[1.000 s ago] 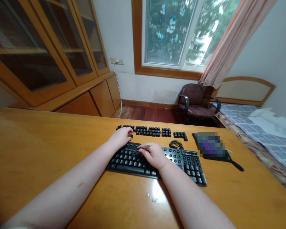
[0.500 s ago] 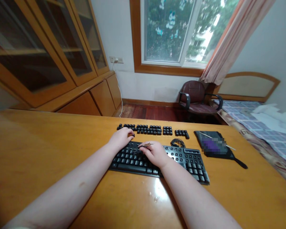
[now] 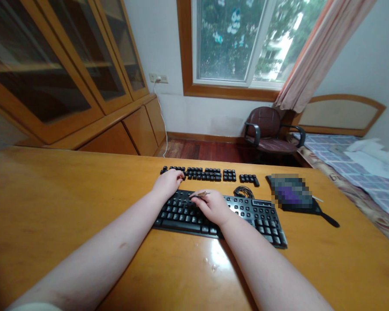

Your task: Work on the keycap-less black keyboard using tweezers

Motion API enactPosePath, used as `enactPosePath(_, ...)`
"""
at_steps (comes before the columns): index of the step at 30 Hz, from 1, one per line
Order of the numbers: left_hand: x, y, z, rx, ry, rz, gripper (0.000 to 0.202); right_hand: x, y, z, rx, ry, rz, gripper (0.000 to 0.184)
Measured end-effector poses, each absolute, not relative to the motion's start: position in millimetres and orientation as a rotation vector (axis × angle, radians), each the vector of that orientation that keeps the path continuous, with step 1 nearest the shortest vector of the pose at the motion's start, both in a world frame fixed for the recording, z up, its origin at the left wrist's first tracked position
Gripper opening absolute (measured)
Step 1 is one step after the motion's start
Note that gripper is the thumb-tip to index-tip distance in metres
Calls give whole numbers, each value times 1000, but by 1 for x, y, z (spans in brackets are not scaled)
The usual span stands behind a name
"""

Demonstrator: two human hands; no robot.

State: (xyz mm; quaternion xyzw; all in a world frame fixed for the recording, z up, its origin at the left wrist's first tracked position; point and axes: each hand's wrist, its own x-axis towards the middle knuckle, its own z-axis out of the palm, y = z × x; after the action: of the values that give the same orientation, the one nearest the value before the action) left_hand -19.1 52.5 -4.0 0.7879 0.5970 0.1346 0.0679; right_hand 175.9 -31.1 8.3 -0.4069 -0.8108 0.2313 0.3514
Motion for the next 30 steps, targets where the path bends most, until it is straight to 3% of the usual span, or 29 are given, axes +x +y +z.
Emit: enactPosePath(30,-20,45,4,2361,1681,586,29,173,-31,11,-1120,-2093,588,22)
